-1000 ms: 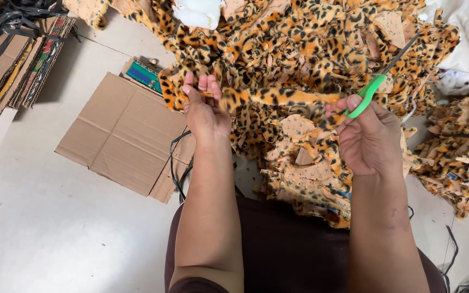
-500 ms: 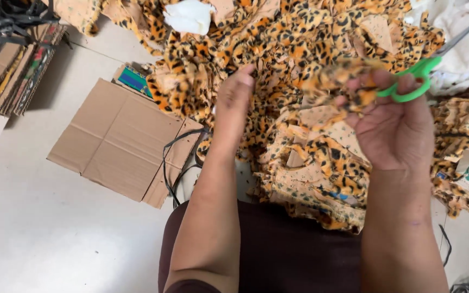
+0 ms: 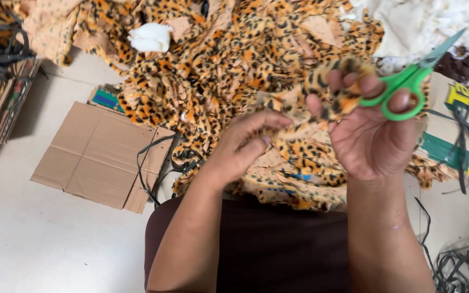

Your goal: Trimming leopard-print fabric scraps using scissors

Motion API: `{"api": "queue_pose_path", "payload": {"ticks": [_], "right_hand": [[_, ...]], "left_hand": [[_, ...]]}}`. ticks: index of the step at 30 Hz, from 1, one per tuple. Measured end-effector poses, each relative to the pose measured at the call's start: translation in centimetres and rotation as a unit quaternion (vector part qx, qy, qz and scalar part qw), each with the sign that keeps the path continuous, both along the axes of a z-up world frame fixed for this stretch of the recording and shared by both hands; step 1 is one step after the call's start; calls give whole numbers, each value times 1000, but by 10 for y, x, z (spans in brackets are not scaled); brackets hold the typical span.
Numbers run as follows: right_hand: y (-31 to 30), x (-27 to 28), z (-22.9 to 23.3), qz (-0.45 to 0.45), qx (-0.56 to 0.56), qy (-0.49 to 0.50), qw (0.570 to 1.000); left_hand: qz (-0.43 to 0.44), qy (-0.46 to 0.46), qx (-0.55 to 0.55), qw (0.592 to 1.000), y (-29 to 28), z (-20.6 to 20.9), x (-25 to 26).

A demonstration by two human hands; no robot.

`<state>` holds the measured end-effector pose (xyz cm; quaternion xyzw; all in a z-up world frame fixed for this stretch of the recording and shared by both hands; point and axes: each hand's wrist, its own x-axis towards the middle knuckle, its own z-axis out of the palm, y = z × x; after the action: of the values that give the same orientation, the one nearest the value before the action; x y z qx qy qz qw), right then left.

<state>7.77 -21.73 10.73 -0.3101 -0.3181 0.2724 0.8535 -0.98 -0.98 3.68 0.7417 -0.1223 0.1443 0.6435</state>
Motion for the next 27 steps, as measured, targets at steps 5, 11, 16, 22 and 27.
{"api": "queue_pose_path", "payload": {"ticks": [5,11,16,22,27], "right_hand": [[-26,-24,-1,-20,17,17,1000],[-68,-33,-15,-174,-140,92,970],[-101,-49,-42,-282,-381,82,877],[-110,-61,-28,-341,-309,14,888],[-114,-53,19,-330,-332,-55,882]], "left_hand": [[-27,88,10,996,-52,34,-13],[4,263,-14,965,-64,77,-23],[-5,108,-18,994,-60,125,-17],[-84,66,62,992,-78,124,-4],[-64,122,126,982,-88,142,1]]}}
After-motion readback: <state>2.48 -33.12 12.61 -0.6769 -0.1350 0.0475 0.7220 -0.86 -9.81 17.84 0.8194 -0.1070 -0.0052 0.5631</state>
